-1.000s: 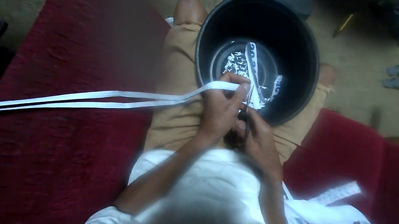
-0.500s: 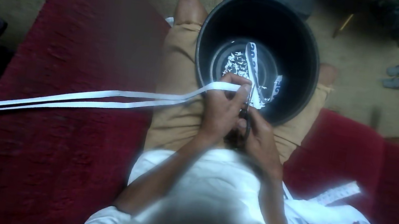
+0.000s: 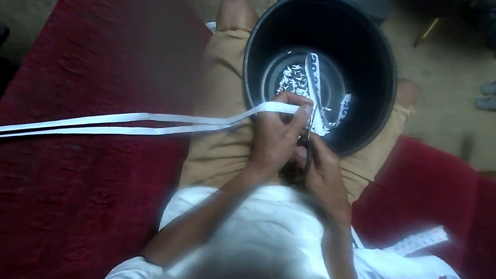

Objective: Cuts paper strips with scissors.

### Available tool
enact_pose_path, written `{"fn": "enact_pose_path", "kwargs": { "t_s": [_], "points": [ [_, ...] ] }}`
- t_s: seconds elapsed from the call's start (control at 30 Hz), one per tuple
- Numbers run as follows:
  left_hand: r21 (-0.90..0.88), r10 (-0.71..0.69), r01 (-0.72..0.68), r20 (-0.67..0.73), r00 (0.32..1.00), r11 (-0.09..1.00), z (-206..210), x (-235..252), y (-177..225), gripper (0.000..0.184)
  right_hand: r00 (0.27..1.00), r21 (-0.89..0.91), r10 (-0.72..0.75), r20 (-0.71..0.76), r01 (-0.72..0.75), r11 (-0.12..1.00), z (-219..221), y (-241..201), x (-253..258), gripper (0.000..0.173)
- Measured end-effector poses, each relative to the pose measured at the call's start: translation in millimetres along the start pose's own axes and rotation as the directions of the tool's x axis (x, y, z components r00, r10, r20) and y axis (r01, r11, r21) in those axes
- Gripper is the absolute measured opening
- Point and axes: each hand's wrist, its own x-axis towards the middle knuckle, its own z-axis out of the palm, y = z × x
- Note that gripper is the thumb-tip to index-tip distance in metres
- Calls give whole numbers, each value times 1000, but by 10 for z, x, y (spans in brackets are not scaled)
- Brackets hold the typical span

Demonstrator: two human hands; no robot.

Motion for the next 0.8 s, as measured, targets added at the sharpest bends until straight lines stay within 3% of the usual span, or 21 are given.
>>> {"fn": "enact_pose_path", "kwargs": {
  "t_s": [0.8],
  "points": [
    [-11,12,-12,22,1000,1000,-17,9,-24,15,1000,30,6,8,-6,1000,-6,-13,3,44]
  ]
}}
